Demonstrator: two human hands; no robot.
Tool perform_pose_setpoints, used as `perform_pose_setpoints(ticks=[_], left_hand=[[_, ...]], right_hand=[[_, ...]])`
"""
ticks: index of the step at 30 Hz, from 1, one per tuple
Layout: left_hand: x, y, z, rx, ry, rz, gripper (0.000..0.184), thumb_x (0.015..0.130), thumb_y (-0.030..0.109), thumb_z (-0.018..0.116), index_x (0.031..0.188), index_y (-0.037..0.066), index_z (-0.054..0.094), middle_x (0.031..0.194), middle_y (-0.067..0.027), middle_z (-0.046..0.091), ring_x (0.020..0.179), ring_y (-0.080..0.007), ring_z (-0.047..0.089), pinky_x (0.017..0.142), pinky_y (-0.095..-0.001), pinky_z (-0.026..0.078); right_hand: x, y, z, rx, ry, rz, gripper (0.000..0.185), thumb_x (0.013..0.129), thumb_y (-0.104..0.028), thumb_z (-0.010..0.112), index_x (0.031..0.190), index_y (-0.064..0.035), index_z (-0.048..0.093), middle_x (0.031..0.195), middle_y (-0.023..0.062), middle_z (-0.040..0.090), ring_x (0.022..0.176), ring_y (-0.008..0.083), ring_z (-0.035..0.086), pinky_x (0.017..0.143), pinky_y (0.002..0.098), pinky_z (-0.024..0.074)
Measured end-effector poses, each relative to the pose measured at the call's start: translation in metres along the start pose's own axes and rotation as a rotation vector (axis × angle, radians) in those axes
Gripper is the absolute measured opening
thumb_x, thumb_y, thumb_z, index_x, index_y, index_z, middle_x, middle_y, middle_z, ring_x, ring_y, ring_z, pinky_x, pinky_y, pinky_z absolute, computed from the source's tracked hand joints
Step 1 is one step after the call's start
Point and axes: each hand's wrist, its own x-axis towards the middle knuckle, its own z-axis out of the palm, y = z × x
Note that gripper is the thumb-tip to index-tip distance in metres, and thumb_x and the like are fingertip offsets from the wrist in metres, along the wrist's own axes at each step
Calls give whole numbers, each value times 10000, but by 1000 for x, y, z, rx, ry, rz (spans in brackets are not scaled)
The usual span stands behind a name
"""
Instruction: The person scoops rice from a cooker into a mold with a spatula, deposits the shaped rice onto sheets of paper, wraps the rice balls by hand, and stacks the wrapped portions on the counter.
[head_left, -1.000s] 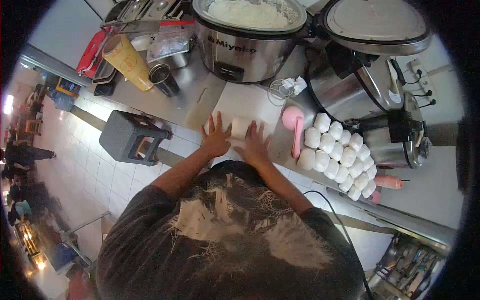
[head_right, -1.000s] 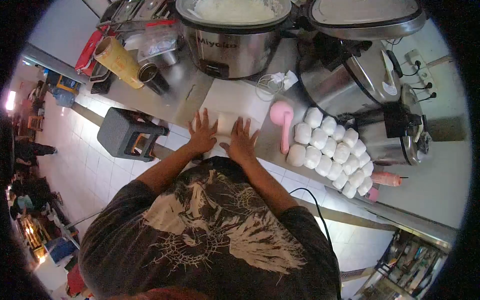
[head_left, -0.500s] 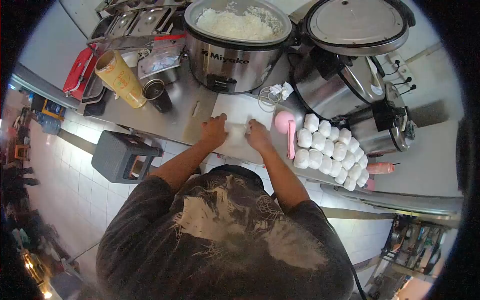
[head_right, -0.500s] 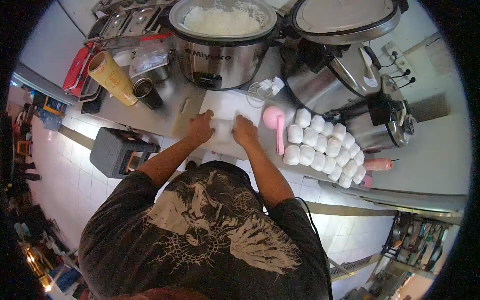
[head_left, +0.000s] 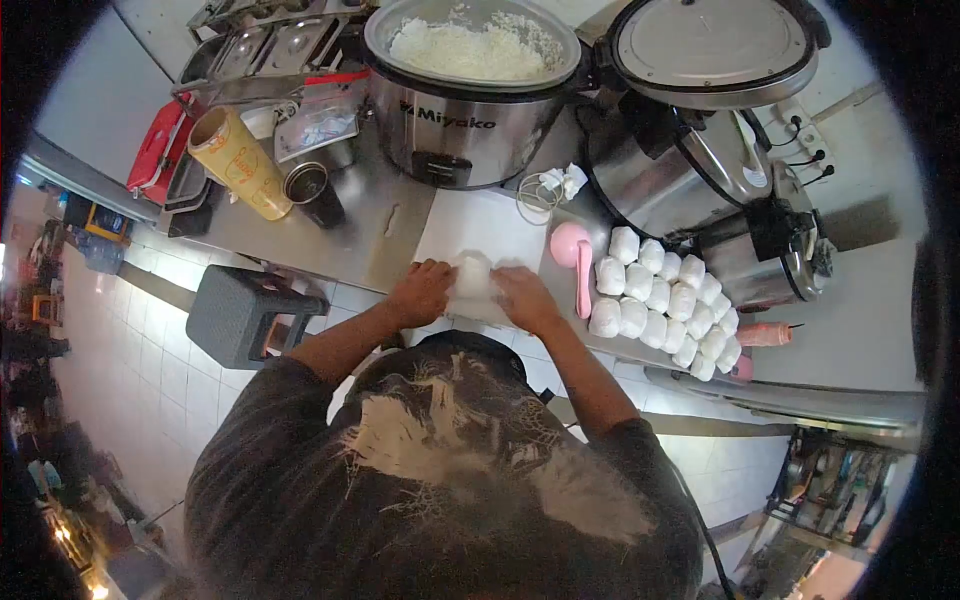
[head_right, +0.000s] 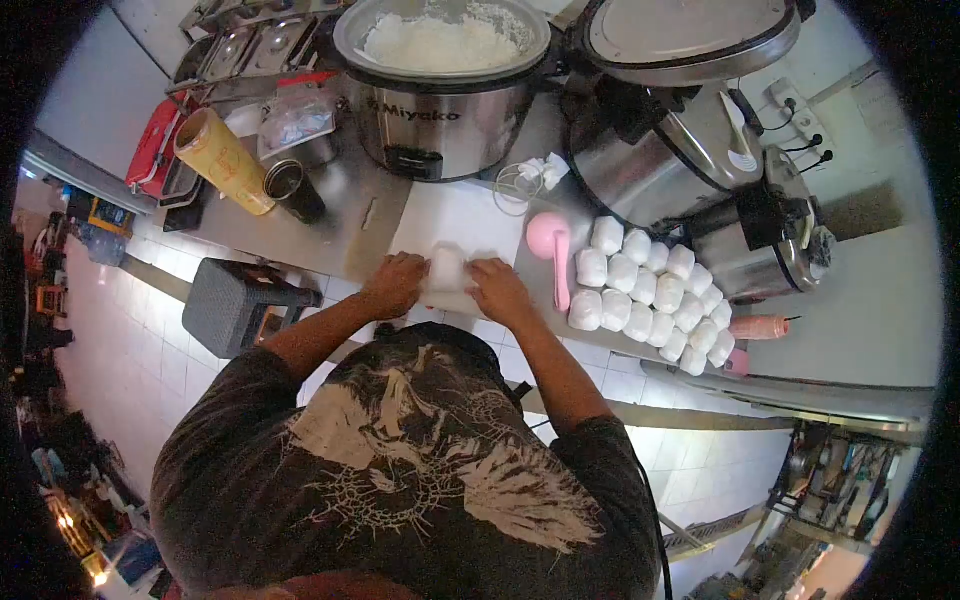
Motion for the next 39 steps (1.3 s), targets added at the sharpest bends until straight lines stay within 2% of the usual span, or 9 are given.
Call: perform_pose_setpoints(ticks=[3, 11, 13, 16, 21, 27, 29, 33, 39], left_hand=[[5, -2, -16, -34, -101, 53, 385, 825, 172, 646, 1197, 79, 607, 1168, -130, 564, 1116, -314, 531, 944, -474, 427], [32, -41, 2, 71, -198, 198, 302, 850, 160, 652, 1140, 74, 643, 987, -98, 653, 985, -314, 619, 883, -447, 483], [45, -47, 5, -408, -281, -50, 355, 796, 185, 730, 1113, 59, 631, 987, -118, 669, 962, -324, 638, 848, -443, 507], [67, -23, -40, -479, -434, -380, 458, 702, 197, 810, 1094, 57, 618, 989, -152, 674, 939, -334, 648, 824, -438, 522], [74, -41, 1, -329, -233, -40, 455, 638, 171, 832, 1009, 62, 592, 896, -153, 657, 878, -329, 646, 773, -427, 518], [52, -34, -38, -494, -537, 26, 340, 651, 100, 813, 868, 43, 558, 819, -91, 609, 775, -276, 577, 719, -394, 483], [41, -21, -63, -825, -617, -13, 290, 684, 30, 776, 873, 49, 557, 819, -26, 598, 786, -146, 559, 733, -331, 487], [23, -4, -58, -1373, -810, -163, 287, 725, -48, 749, 887, 78, 550, 842, 33, 581, 815, -99, 545, 735, -285, 478], [36, 23, -56, -1355, -815, -291, 287, 746, -72, 723, 905, 86, 544, 878, 26, 591, 836, -91, 563, 760, -278, 479]], right_hand=[[-10, 3, -6, 20, -114, -58, 409, 861, -141, 588, 1262, -62, 606, 1220, 150, 615, 1184, 346, 533, 1035, 433, 427], [3, 22, 7, 10, -120, -132, 267, 834, -114, 656, 1093, -50, 638, 1091, 144, 667, 1117, 331, 590, 917, 422, 497], [23, 10, -11, 133, -207, 100, 255, 819, -123, 674, 1058, -46, 632, 1064, 157, 669, 1083, 347, 603, 884, 429, 507], [54, 8, -8, 181, -326, 364, 260, 779, -144, 716, 996, -42, 614, 1009, 182, 668, 999, 375, 628, 823, 446, 518], [65, 23, 19, -58, -232, 214, 306, 715, -143, 751, 959, -51, 591, 961, 194, 661, 906, 397, 639, 788, 463, 508], [32, -13, -18, 882, -416, 166, 307, 717, -21, 760, 948, -44, 558, 870, 14, 607, 836, 146, 565, 761, 329, 481], [13, -46, -45, 1207, -541, 191, 278, 771, 19, 743, 970, -46, 559, 888, -14, 612, 830, 111, 563, 756, 289, 475], [-25, -66, -31, 1620, -389, 251, 337, 771, -25, 793, 1017, -67, 567, 895, -13, 601, 827, 86, 554, 747, 255, 462], [-58, -78, -42, 1033, 132, 445, 414, 743, -61, 837, 1083, -62, 600, 925, -18, 598, 869, 86, 563, 763, 253, 466]])
